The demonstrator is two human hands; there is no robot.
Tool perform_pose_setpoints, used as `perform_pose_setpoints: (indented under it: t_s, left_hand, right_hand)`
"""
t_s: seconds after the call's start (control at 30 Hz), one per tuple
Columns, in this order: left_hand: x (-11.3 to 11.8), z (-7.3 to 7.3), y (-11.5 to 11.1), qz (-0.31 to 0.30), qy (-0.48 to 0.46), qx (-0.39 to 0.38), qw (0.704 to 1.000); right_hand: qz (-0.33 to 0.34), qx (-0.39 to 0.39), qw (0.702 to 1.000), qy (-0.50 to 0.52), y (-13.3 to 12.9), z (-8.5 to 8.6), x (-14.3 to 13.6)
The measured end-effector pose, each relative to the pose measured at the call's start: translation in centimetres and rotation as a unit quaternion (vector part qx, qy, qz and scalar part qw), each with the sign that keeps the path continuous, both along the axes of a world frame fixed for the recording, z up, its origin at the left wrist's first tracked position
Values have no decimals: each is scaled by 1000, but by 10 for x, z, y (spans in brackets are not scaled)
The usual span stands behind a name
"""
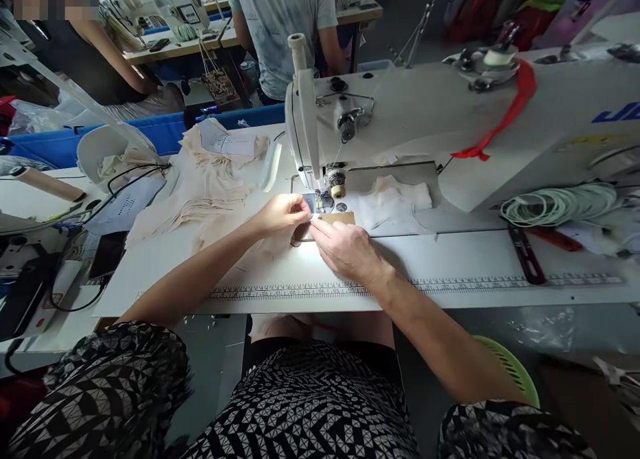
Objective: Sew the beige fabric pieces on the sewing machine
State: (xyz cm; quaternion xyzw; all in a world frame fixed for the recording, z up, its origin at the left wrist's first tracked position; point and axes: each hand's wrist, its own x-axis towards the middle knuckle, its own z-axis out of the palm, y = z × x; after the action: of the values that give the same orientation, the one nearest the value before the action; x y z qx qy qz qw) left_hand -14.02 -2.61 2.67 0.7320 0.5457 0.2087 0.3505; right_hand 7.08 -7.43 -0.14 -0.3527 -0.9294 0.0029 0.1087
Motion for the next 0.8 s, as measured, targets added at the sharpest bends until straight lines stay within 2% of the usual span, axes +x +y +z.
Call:
perform_pose_setpoints:
  t_s: [0.2,0.43,0.57,0.8]
  left_hand:
    - [-3,-7,-1,10,21,7,1000]
    - [0,-2,1,21,33,-12,999]
    - [2,3,-6,12,-2,-53,999]
    - [4,2,-5,22,26,-34,999]
  right_hand:
    - [-12,-30,999,21,0,6,3]
    - [-67,-49,994,67,3,5,9]
    - [-77,-26,996,37,4,5,5]
    - [-108,-22,993,-45,4,13,-3]
